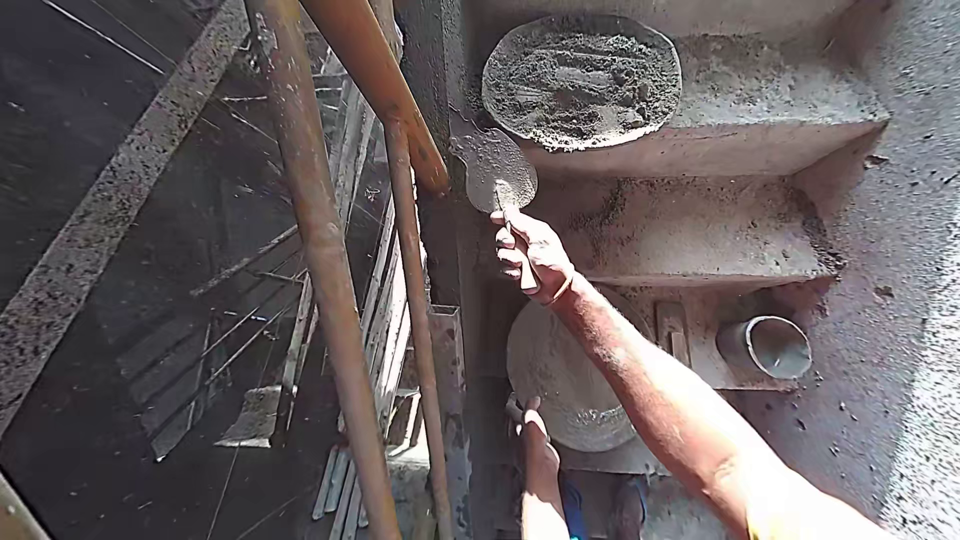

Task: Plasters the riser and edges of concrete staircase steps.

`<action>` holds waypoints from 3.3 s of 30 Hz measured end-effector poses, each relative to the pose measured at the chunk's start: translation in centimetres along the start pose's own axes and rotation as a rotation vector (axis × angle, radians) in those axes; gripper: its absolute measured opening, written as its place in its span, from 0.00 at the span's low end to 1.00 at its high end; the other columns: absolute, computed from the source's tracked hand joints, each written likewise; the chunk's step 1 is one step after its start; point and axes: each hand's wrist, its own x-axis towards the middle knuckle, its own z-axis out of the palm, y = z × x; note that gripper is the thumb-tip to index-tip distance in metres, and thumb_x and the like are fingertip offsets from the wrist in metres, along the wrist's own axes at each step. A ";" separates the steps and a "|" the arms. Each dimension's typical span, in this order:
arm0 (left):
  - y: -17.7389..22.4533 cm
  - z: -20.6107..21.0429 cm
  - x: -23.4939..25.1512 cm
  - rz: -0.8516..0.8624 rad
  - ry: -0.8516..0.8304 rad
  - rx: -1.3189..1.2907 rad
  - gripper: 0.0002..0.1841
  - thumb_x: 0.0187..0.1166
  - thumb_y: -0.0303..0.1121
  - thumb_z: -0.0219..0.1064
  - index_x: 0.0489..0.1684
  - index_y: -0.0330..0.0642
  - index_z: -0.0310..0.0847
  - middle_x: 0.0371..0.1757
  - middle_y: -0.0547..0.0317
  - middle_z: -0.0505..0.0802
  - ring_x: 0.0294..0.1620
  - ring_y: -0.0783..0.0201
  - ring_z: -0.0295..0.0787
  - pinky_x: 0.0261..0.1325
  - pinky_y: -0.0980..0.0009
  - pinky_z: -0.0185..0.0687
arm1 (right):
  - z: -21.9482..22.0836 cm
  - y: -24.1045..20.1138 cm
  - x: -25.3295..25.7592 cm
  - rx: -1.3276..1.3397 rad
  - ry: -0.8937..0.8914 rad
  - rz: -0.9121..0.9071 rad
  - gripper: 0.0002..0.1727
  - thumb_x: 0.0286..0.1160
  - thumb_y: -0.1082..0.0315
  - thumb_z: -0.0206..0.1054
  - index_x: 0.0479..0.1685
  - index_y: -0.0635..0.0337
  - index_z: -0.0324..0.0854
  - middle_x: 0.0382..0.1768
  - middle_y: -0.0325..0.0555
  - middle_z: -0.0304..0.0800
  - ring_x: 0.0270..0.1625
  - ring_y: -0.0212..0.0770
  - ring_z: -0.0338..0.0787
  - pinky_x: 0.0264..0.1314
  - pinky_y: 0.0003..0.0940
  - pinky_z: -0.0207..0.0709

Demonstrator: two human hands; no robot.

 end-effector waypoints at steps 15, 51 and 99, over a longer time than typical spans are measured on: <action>1.4 0.7 -0.5 -0.030 -0.002 0.040 0.32 0.86 0.38 0.60 0.91 0.57 0.55 0.85 0.41 0.71 0.84 0.36 0.64 0.69 0.24 0.63 | -24.9 12.5 -24.1 -1.294 0.575 0.790 0.32 0.94 0.46 0.48 0.78 0.63 0.74 0.68 0.64 0.85 0.72 0.58 0.85 0.77 0.57 0.73; 1.6 0.3 -0.5 -0.031 -0.028 0.034 0.31 0.85 0.37 0.60 0.90 0.56 0.57 0.84 0.41 0.71 0.83 0.36 0.65 0.68 0.24 0.63 | -17.9 7.5 -15.3 -0.979 0.514 0.600 0.22 0.93 0.47 0.51 0.62 0.56 0.78 0.30 0.44 0.81 0.25 0.40 0.82 0.30 0.38 0.79; 1.2 0.0 0.5 -0.011 -0.027 0.081 0.36 0.86 0.42 0.61 0.94 0.60 0.47 0.91 0.44 0.61 0.90 0.37 0.55 0.76 0.24 0.57 | -20.6 9.9 -20.6 -1.035 0.435 0.520 0.20 0.89 0.51 0.55 0.53 0.60 0.78 0.27 0.44 0.78 0.23 0.40 0.80 0.30 0.41 0.79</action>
